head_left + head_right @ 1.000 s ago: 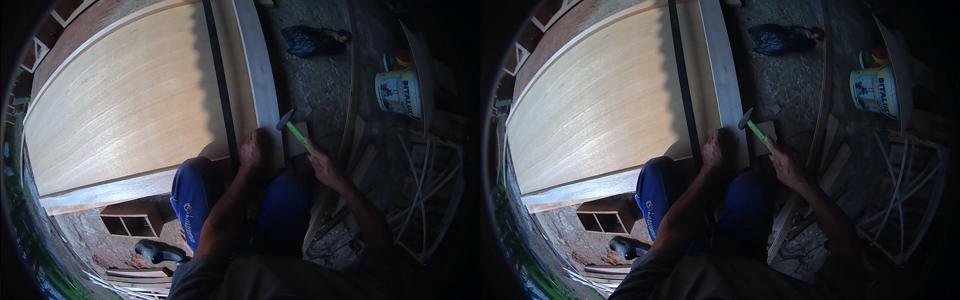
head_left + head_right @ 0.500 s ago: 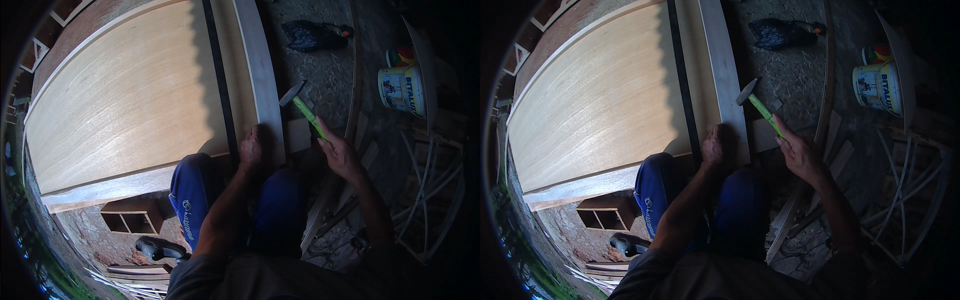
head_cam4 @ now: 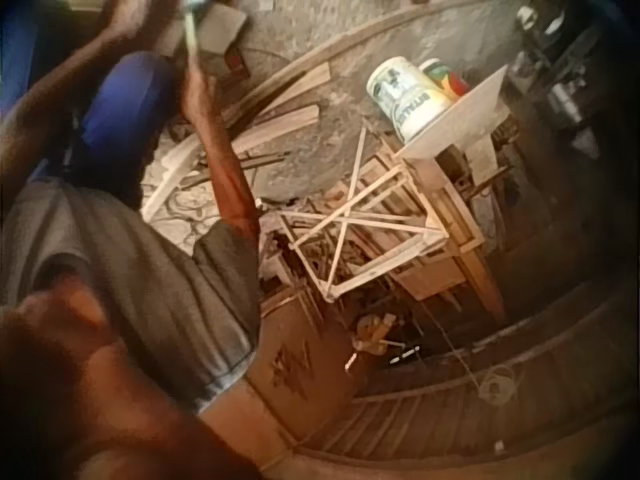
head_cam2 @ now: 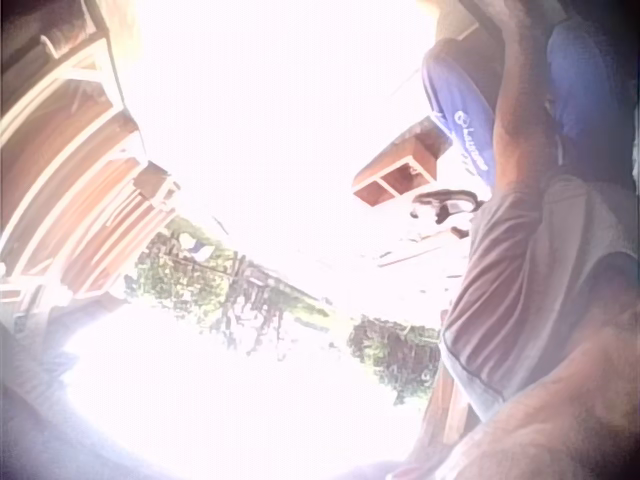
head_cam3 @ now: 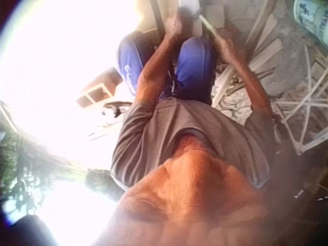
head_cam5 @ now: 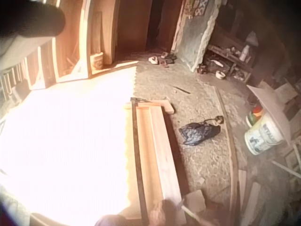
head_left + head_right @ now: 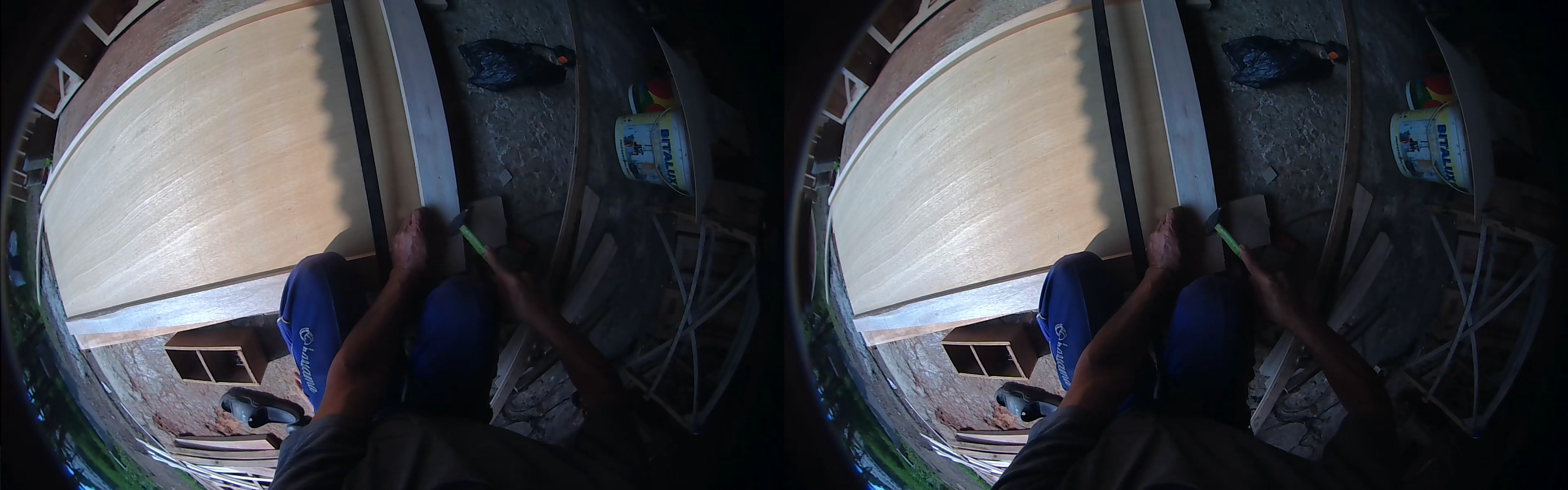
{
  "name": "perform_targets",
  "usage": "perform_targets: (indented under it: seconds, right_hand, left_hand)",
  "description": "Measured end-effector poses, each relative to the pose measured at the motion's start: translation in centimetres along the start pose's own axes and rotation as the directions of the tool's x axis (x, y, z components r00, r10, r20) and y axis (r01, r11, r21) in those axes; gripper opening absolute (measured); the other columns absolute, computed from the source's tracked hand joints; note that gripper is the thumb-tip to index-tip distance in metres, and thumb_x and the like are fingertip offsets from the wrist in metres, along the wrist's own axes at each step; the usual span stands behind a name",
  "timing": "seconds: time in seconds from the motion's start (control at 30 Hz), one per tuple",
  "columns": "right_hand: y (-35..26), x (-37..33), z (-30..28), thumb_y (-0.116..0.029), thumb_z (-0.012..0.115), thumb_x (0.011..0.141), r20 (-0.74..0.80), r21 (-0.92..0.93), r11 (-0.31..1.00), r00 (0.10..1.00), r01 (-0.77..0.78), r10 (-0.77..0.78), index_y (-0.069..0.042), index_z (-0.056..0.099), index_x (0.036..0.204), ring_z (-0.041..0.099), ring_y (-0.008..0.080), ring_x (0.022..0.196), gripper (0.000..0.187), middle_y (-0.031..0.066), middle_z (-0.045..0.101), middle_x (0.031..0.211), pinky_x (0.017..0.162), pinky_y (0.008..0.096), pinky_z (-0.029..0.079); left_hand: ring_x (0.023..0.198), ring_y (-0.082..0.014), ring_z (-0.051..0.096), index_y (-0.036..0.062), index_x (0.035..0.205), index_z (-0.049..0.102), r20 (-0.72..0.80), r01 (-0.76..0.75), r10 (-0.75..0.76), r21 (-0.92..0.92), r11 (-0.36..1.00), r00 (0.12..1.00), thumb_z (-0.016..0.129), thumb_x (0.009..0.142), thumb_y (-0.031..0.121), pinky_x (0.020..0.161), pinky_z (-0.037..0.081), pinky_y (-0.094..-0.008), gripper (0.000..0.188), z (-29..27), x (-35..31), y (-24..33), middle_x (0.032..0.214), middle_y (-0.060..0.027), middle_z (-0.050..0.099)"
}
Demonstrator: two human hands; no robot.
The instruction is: The person assembles a wooden door by hammering nails into a frame and attaching a large plywood panel. They use a hammer and nails to secure the frame pieces, then position and attach the panel to the frame.
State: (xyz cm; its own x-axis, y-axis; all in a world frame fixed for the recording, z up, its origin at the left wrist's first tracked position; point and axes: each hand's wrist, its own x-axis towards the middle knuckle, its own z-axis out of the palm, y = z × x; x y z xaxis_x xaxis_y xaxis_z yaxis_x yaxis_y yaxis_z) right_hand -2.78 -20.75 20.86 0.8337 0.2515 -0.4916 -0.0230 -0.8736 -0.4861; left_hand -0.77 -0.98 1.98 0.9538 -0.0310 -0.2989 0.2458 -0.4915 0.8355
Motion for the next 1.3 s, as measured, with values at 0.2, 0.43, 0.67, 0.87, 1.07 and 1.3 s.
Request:
perform_targets:
  seconds: [0.2, 0.43, 0.67, 0.87, 1.07, 1.3]
  right_hand:
    - [-0.9, 1.1, -1.2, 0.002, 0.053, 0.096, -0.362, 0.122, 0.983, 0.928, 0.140, -0.087, -0.013, 0.038, 0.155, 0.070, 0.0410, 0.098, 0.062, 0.0321, 0.064, 0.112, 0.075, 0.0423, 0.055]
    - [0.5, 0.5, 0.8, -0.008, 0.054, 0.100, -0.035, 0.113, 0.993, 0.999, -0.015, 0.019, -0.016, 0.037, 0.155, 0.069, 0.0461, 0.086, 0.059, 0.0296, 0.068, 0.095, 0.069, 0.0478, 0.053]
    - [13.7, -3.3, 13.2, -0.009, 0.054, 0.100, -0.267, -0.386, 0.903, 0.915, 0.187, -0.303, -0.010, 0.038, 0.154, 0.066, 0.0375, 0.109, 0.057, 0.0213, 0.062, 0.128, 0.086, 0.0437, 0.055]
    - [12.1, -2.2, 14.3, -0.016, 0.050, 0.103, -0.344, -0.296, 0.940, 0.900, 0.167, -0.268, -0.007, 0.040, 0.152, 0.067, 0.0310, 0.093, 0.051, 0.0204, 0.064, 0.125, 0.078, 0.0413, 0.055]
    - [7.4, -1.5, 12.6, -0.014, 0.056, 0.100, -0.586, -0.368, 0.880, 0.660, 0.299, -0.470, -0.011, 0.045, 0.151, 0.065, 0.0285, 0.072, 0.053, 0.0171, 0.069, 0.112, 0.065, 0.0407, 0.050]
    - [8.4, -0.1, 10.3, -0.004, 0.060, 0.095, -0.211, 0.009, 0.992, 0.970, 0.128, -0.124, -0.011, 0.049, 0.150, 0.069, 0.0322, 0.081, 0.056, 0.0176, 0.070, 0.103, 0.071, 0.0417, 0.053]
  left_hand:
    - [0.113, -0.0377, 0.064, 0.0036, 0.129, 0.059, 0.028, 0.122, -0.119, -0.109, 0.987, 0.992, 0.032, 0.109, 0.027, 0.097, 0.051, -0.0413, 0.041, -0.5, 0.0, -0.6, 0.124, -0.0196, 0.065]
    - [0.111, -0.0386, 0.064, 0.0018, 0.127, 0.060, -0.003, 0.072, -0.072, -0.022, 0.997, 0.997, 0.029, 0.110, 0.031, 0.096, 0.051, -0.0430, 0.046, 0.5, 0.5, -2.4, 0.121, -0.0207, 0.066]
    - [0.107, -0.0383, 0.065, 0.0048, 0.131, 0.057, 0.014, -0.012, 0.011, 0.011, 1.000, 1.000, 0.033, 0.107, 0.017, 0.094, 0.053, -0.0448, 0.036, 1.7, 0.7, -0.1, 0.124, -0.0196, 0.064]
    - [0.109, -0.0388, 0.065, 0.0052, 0.131, 0.057, -0.027, 0.044, -0.042, 0.060, 0.997, 0.999, 0.034, 0.106, 0.013, 0.094, 0.053, -0.0440, 0.034, 1.2, 1.2, -1.8, 0.123, -0.0191, 0.065]
    - [0.109, -0.0397, 0.065, 0.0052, 0.136, 0.056, -0.044, 0.127, -0.127, 0.004, 0.992, 0.991, 0.032, 0.108, 0.019, 0.095, 0.052, -0.0447, 0.039, -0.8, 0.6, -1.4, 0.126, -0.0201, 0.065]
    - [0.103, -0.0416, 0.067, 0.0044, 0.119, 0.061, -0.063, 0.082, -0.079, 0.061, 0.995, 0.995, 0.054, 0.096, 0.023, 0.091, 0.053, -0.0483, 0.030, 0.5, 1.4, 0.2, 0.111, -0.0207, 0.070]
